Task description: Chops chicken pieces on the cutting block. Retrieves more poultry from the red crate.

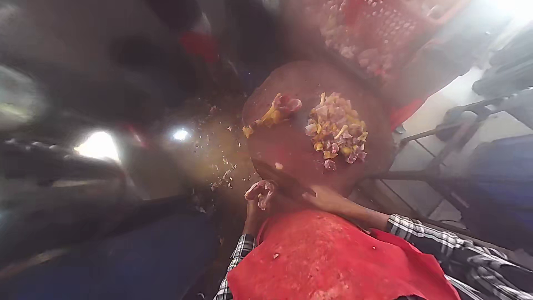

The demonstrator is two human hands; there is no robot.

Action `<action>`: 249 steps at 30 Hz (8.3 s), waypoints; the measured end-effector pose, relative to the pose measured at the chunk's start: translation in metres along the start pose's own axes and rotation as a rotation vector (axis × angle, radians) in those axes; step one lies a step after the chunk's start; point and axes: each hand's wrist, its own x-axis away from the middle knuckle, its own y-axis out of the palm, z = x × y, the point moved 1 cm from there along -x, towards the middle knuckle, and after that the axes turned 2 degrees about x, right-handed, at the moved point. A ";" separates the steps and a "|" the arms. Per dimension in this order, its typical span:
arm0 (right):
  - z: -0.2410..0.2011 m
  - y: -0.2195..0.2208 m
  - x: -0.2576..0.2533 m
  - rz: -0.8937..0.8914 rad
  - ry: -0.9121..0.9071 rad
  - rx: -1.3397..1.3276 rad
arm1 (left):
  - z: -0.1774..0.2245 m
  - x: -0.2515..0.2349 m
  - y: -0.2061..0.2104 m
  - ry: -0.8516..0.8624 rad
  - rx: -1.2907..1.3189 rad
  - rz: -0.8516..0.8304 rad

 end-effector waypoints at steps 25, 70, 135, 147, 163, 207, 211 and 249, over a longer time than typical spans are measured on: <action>0.058 -0.032 -0.024 0.012 0.059 -0.589 | 0.114 0.004 -0.085 -0.411 0.242 0.355; -0.063 -0.112 -0.002 0.392 -0.463 -0.581 | 0.103 -0.024 0.023 -0.432 0.610 0.032; -0.031 -0.075 0.001 0.279 -0.272 -0.517 | 0.128 -0.006 0.026 -0.481 0.408 -0.226; 0.008 -0.001 -0.050 0.049 -0.031 -0.186 | 0.091 -0.006 0.038 -0.562 0.358 -0.194; -0.004 -0.015 -0.053 0.093 -0.077 -0.122 | 0.075 0.053 -0.022 -0.491 -0.339 -0.448; -0.047 -0.024 -0.007 0.190 -0.542 -0.371 | 0.075 -0.015 0.035 -0.447 -0.150 -0.049; 0.003 0.011 -0.041 -0.044 -0.198 -0.349 | 0.087 -0.016 0.036 -0.431 -0.380 -0.039; 0.055 0.009 -0.024 0.038 -0.286 0.030 | 0.260 -0.210 0.041 -0.009 -1.001 -0.419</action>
